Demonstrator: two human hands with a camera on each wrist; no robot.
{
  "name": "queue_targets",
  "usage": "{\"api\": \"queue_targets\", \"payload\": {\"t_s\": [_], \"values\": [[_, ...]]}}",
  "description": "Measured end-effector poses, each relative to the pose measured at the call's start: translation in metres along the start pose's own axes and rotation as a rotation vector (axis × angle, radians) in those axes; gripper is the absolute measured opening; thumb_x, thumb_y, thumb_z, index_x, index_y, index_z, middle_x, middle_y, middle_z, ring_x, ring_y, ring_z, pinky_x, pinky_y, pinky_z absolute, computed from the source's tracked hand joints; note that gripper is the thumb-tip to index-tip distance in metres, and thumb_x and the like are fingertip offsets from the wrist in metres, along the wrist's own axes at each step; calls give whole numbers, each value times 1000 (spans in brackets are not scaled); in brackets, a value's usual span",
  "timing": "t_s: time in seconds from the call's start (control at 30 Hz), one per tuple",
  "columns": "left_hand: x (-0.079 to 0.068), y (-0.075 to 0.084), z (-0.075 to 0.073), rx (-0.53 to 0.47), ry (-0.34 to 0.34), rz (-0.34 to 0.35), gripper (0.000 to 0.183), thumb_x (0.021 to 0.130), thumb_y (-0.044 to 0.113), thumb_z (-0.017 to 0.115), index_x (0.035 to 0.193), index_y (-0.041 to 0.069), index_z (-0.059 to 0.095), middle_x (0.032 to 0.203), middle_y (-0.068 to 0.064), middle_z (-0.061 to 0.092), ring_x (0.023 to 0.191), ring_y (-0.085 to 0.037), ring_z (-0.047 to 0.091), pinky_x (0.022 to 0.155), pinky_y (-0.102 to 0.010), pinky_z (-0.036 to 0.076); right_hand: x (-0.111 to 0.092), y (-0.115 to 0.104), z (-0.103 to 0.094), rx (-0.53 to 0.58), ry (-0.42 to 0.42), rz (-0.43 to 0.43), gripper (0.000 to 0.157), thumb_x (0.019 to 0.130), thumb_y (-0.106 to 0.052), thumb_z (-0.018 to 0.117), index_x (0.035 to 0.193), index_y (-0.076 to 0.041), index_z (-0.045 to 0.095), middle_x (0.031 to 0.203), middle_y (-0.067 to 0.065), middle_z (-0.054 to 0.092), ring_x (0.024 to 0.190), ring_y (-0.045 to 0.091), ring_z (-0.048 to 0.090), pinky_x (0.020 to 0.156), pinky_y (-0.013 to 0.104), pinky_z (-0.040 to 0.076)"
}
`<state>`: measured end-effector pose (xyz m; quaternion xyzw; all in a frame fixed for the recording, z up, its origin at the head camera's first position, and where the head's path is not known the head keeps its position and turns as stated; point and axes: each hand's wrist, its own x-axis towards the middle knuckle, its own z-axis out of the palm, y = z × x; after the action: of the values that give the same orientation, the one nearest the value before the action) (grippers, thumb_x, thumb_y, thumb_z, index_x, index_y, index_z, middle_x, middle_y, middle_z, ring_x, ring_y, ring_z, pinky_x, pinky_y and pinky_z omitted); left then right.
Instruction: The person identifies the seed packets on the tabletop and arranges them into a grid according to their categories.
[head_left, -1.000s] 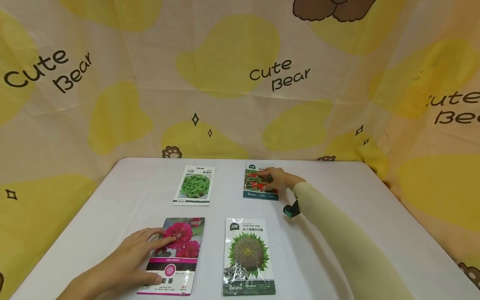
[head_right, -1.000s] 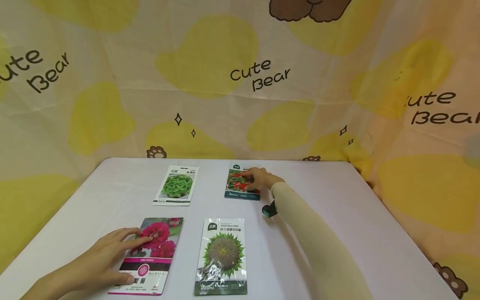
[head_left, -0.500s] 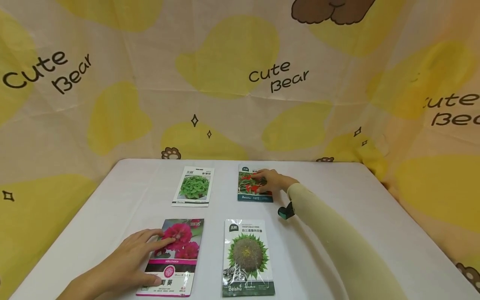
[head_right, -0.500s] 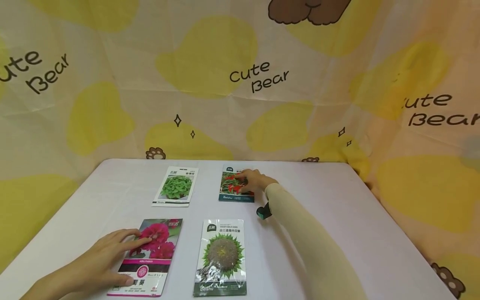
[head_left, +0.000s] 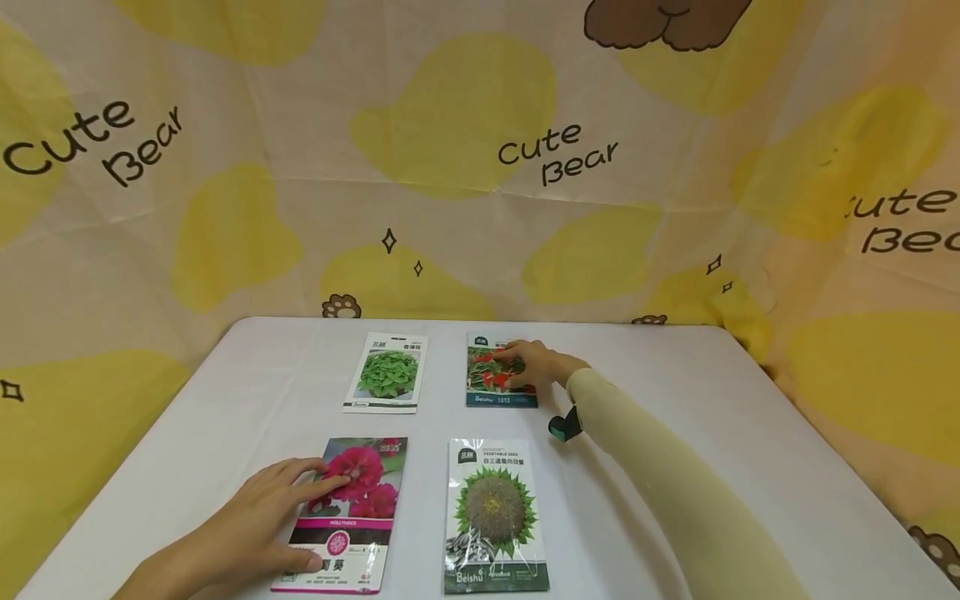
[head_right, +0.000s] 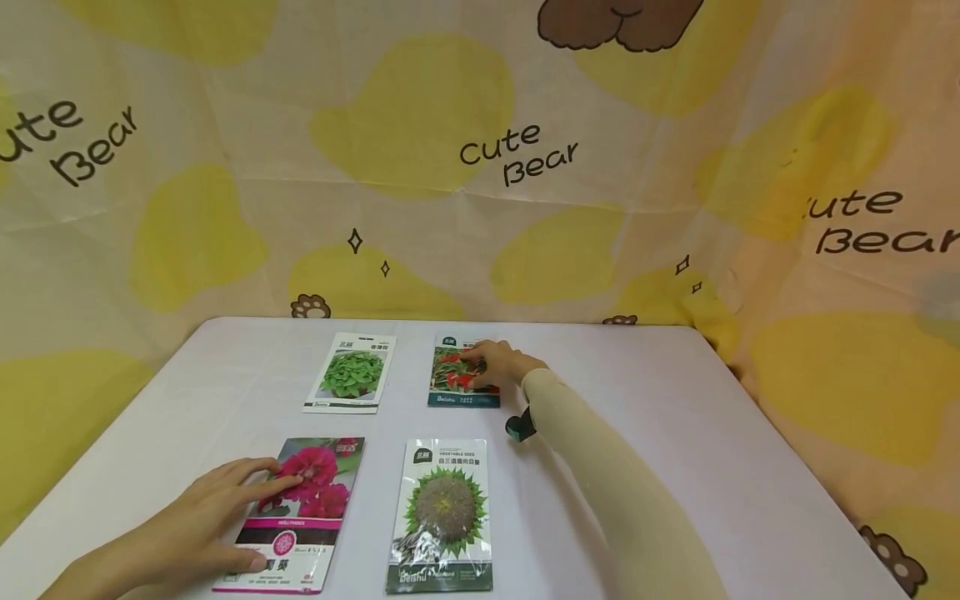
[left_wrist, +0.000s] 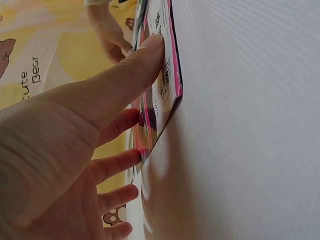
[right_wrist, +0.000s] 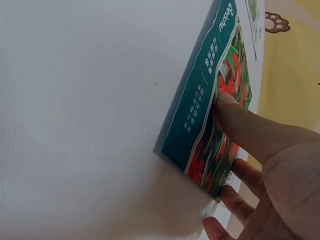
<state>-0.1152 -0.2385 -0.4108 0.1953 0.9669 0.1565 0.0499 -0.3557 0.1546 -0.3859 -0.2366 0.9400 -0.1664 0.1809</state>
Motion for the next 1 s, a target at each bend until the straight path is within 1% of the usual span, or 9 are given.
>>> {"api": "queue_targets", "payload": {"t_s": [0.23, 0.4, 0.5, 0.63, 0.8, 1.0], "values": [[0, 0, 0, -1, 6, 8, 88, 62, 69, 81, 141, 39, 57, 146, -9, 51, 133, -39, 44, 104, -71, 39, -1, -6, 1, 8, -5, -10, 62, 95, -25, 72, 152, -17, 48, 163, 17, 32, 148, 46, 26, 121, 63, 27], [0, 0, -2, -11, -25, -29, 87, 64, 69, 81, 142, 40, 56, 148, -9, 49, 135, -40, 42, 104, -74, 37, 0, -9, 2, -23, 3, -27, 62, 96, -26, 71, 152, -17, 47, 163, 17, 32, 148, 46, 27, 120, 63, 28], [0, 0, -3, -15, -25, -27, 87, 64, 69, 81, 142, 40, 56, 148, -9, 49, 135, -41, 42, 103, -75, 37, -1, -11, 2, -37, 11, -26, 62, 96, -26, 71, 152, -16, 47, 163, 18, 33, 147, 46, 28, 119, 65, 28], [0, 1, -2, -10, -3, 5, 89, 62, 71, 81, 141, 38, 57, 146, -9, 51, 134, -41, 43, 103, -73, 38, -3, -9, 3, -37, 13, -21, 62, 96, -27, 71, 152, -17, 47, 164, 17, 32, 148, 46, 27, 119, 67, 26], [0, 1, -1, -8, 2, 4, 89, 62, 71, 81, 141, 38, 57, 145, -9, 51, 134, -40, 43, 104, -72, 38, -3, -4, 5, -22, 20, -30, 62, 96, -28, 70, 152, -19, 47, 164, 15, 31, 149, 45, 27, 119, 69, 25], [-1, 1, 0, -9, 0, -2, 88, 62, 70, 81, 141, 38, 57, 146, -9, 51, 133, -39, 44, 103, -72, 40, 0, -1, 7, -24, 25, -36, 62, 96, -29, 71, 152, -20, 47, 165, 15, 30, 149, 47, 26, 117, 74, 20]]}}
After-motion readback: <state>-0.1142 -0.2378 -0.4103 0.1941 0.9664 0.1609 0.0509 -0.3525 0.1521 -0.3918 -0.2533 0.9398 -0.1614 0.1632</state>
